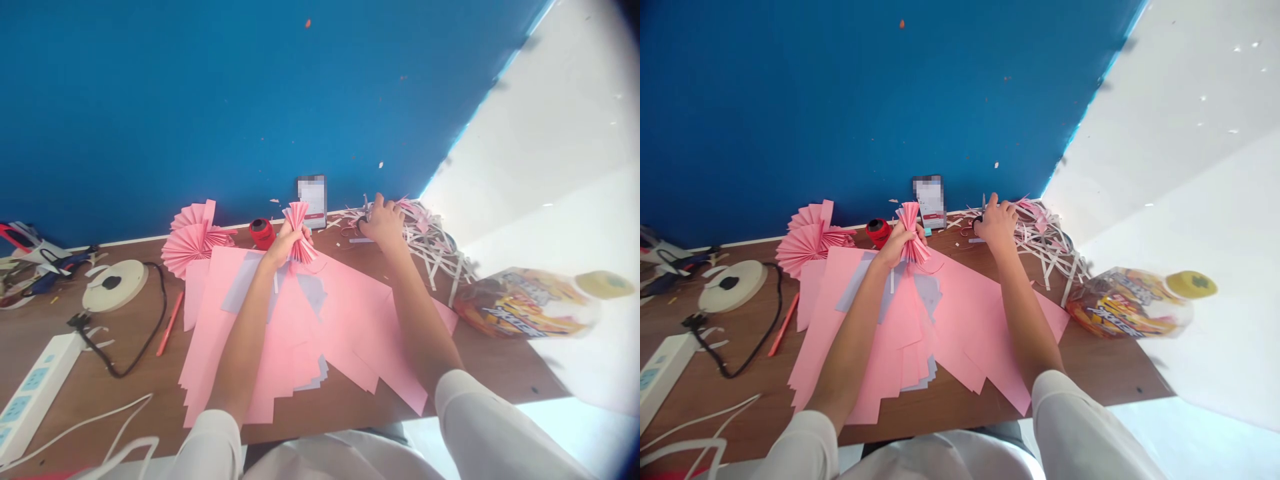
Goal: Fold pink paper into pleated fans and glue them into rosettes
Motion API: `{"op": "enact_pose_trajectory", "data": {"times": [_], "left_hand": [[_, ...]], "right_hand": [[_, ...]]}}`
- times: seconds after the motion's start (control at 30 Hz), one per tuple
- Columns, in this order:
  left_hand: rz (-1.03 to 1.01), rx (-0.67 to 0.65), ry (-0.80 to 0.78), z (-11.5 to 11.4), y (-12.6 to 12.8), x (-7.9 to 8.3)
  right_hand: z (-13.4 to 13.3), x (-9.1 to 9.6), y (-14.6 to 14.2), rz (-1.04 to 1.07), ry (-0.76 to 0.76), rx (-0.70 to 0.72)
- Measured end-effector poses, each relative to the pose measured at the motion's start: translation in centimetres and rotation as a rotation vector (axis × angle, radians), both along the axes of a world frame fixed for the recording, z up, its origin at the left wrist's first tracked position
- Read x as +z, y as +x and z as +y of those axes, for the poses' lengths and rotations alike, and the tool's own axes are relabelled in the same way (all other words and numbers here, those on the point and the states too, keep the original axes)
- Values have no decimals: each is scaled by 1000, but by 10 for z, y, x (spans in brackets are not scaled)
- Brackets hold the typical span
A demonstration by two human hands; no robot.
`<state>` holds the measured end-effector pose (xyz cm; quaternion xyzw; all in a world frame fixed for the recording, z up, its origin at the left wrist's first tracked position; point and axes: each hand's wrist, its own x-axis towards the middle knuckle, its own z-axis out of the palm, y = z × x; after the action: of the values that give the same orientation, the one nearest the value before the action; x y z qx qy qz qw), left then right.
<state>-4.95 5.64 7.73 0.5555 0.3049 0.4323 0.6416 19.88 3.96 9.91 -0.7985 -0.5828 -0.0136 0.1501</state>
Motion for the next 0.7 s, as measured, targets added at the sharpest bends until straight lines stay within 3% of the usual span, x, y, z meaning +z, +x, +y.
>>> {"op": "enact_pose_trajectory", "data": {"times": [0.3, 0.5, 0.7], "left_hand": [[34, 172, 4, 0, 3, -2], [-58, 221, -155, 11, 6, -13], [-34, 274, -129, 16, 4, -17]], "right_hand": [[7, -3, -2, 143, -79, 75], [9, -1, -3, 246, -37, 188], [11, -5, -22, 663, 31, 316]]}}
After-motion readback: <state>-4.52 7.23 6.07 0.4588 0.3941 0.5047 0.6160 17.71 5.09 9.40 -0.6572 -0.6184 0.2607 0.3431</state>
